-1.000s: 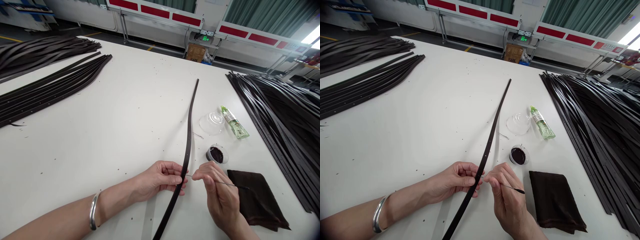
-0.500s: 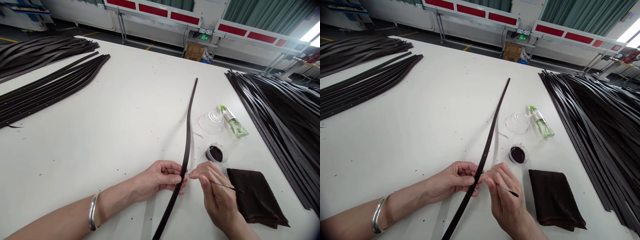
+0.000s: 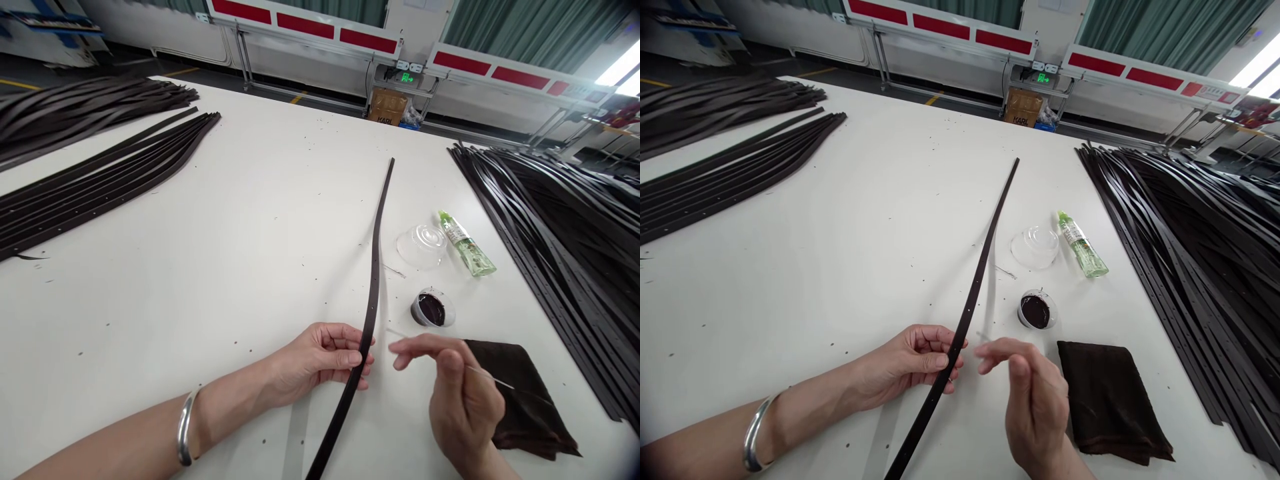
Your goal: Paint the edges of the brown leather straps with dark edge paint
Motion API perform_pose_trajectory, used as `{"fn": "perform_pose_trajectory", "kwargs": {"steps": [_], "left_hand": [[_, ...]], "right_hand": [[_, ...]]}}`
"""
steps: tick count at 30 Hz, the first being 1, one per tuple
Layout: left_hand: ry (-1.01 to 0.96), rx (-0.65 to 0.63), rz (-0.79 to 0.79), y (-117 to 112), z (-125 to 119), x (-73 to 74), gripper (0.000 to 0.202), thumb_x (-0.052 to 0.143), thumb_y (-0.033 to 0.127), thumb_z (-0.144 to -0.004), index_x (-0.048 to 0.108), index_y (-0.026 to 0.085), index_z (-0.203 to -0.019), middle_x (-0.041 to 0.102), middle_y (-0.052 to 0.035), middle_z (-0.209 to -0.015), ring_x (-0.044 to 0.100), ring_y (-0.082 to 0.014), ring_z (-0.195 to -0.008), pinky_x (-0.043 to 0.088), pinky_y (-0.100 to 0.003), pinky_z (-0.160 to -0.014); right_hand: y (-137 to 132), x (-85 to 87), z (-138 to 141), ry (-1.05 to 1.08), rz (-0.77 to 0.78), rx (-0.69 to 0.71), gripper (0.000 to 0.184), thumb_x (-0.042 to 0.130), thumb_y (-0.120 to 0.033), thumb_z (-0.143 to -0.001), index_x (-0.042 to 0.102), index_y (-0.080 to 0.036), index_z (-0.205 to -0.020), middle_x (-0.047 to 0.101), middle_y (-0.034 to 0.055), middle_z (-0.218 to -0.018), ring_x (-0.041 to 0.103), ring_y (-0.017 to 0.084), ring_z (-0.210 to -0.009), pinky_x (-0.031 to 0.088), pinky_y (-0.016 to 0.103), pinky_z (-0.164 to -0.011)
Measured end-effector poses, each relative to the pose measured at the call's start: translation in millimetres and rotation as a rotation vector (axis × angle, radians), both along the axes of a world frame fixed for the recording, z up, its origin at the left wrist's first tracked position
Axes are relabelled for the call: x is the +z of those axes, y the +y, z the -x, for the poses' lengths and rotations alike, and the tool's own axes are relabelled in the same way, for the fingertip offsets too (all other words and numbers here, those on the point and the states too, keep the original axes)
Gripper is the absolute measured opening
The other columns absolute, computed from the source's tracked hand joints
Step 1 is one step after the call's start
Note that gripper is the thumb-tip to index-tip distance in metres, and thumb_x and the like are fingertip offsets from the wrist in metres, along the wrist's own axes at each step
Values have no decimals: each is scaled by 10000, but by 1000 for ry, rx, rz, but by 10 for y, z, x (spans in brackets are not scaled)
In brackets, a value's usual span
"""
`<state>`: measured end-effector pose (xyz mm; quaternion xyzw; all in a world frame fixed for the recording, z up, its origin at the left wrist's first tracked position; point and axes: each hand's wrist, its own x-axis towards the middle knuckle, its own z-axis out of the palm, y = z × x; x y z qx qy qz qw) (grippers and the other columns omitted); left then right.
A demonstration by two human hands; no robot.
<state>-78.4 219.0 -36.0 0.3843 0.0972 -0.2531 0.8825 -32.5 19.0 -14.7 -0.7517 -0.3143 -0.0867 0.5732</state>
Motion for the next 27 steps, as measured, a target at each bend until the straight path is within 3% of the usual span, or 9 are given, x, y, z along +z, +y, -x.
{"fn": "perform_pose_trajectory", "kwargs": {"steps": [2,5,9,13,16,20,22,24,27], "left_hand": [[1,7,9,-1,0,-10,191,737,164,-807,699,134,-992,690,-65,-880,643,-149,-812,577,-364,-814],[-7,13,28,0,-5,-15,201,744,170,-802,705,134,-997,692,-61,-872,647,-139,-795,577,-334,-799],[6,10,28,-2,1,0,187,759,183,-787,721,134,-964,702,-62,-857,652,-140,-783,575,-319,-789],[26,-58,46,1,27,12,195,764,223,-783,737,129,-953,707,-73,-875,659,-148,-762,576,-320,-777],[33,-78,34,9,45,6,222,771,236,-778,739,121,-965,701,-74,-870,657,-148,-757,578,-330,-781],[43,-46,18,12,52,5,211,788,224,-760,739,130,-942,699,-66,-852,657,-149,-751,574,-336,-787],[51,-30,16,9,46,21,205,793,210,-754,737,134,-936,697,-63,-845,650,-147,-750,575,-335,-780],[72,-20,-4,7,37,43,194,796,204,-753,737,138,-926,698,-64,-853,641,-145,-763,576,-331,-774],[112,-13,-40,14,16,52,167,790,207,-765,737,156,-914,701,-55,-864,629,-142,-776,574,-328,-776]], "right_hand": [[27,-23,10,191,-37,-126,248,382,-211,-1027,631,-209,-1023,685,35,-973,680,156,-840,544,324,-798],[134,-60,0,511,-62,-93,107,611,-310,-933,593,-207,-912,668,33,-983,671,177,-905,553,291,-799],[245,-97,-113,692,-175,-8,274,771,-332,-789,533,-196,-790,622,10,-862,630,148,-771,541,247,-687],[250,-41,-357,625,-207,-76,305,803,-352,-752,556,-182,-804,618,18,-817,621,157,-758,537,268,-691],[199,26,-498,577,-115,-78,305,779,-401,-781,596,-174,-870,648,40,-829,650,189,-795,550,304,-715],[-13,55,-569,390,-43,-82,352,598,-442,-927,614,-191,-1173,661,102,-1129,668,244,-989,544,421,-869],[-176,53,-610,285,-7,-140,380,504,-440,-980,572,-224,-1285,652,90,-1178,671,229,-985,541,417,-865],[-332,52,-670,184,131,-219,349,453,-433,-1005,622,-229,-1233,694,65,-1043,678,197,-868,540,356,-771],[-473,34,-768,-37,366,-294,375,407,-417,-1025,701,-205,-929,658,23,-772,616,171,-737,483,314,-706]]}}
